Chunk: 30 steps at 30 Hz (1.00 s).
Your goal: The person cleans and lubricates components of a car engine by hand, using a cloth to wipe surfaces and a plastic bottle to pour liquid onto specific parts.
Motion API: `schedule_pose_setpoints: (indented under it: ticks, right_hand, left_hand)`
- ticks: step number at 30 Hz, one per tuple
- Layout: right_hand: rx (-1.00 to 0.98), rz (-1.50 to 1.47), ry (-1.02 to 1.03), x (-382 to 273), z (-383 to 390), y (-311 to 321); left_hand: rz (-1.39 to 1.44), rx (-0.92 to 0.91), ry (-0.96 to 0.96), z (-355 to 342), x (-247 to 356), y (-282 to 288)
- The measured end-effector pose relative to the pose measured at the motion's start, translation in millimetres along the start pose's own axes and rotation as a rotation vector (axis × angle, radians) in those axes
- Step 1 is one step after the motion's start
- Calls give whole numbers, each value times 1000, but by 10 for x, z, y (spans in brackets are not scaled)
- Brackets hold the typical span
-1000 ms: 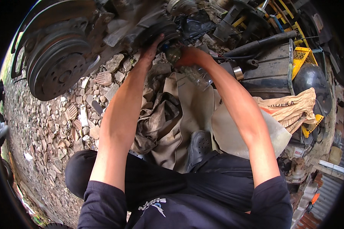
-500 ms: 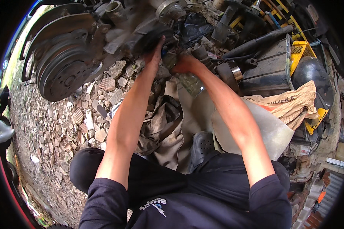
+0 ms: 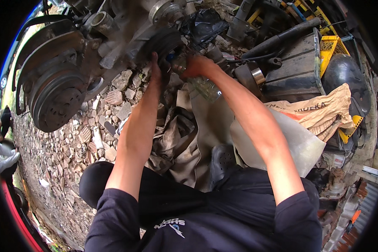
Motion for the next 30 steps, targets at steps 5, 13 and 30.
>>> schedule_pose_setpoints:
  ticks: [5,13,30]
  right_hand:
    - [62,31,-8,-6,27,-5]
    - [280,133,113,-107,-27,-16]
    - [-148,-224,140,397,460,-1122]
  left_hand:
    - [-406,421,-255,149,311,-18]
    - [-686,368,-340,111,524,-335]
    - [-140,206,24,257,-44,-150]
Point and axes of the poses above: each hand's wrist, its own z-axis away from the middle knuckle, its own y-axis out of the back of the hand, x = y × z, the point moved 8 cm from there along -z, towards the middle knuckle, and after that the axes turned 1 degree about -x, right-handed, at the moved point
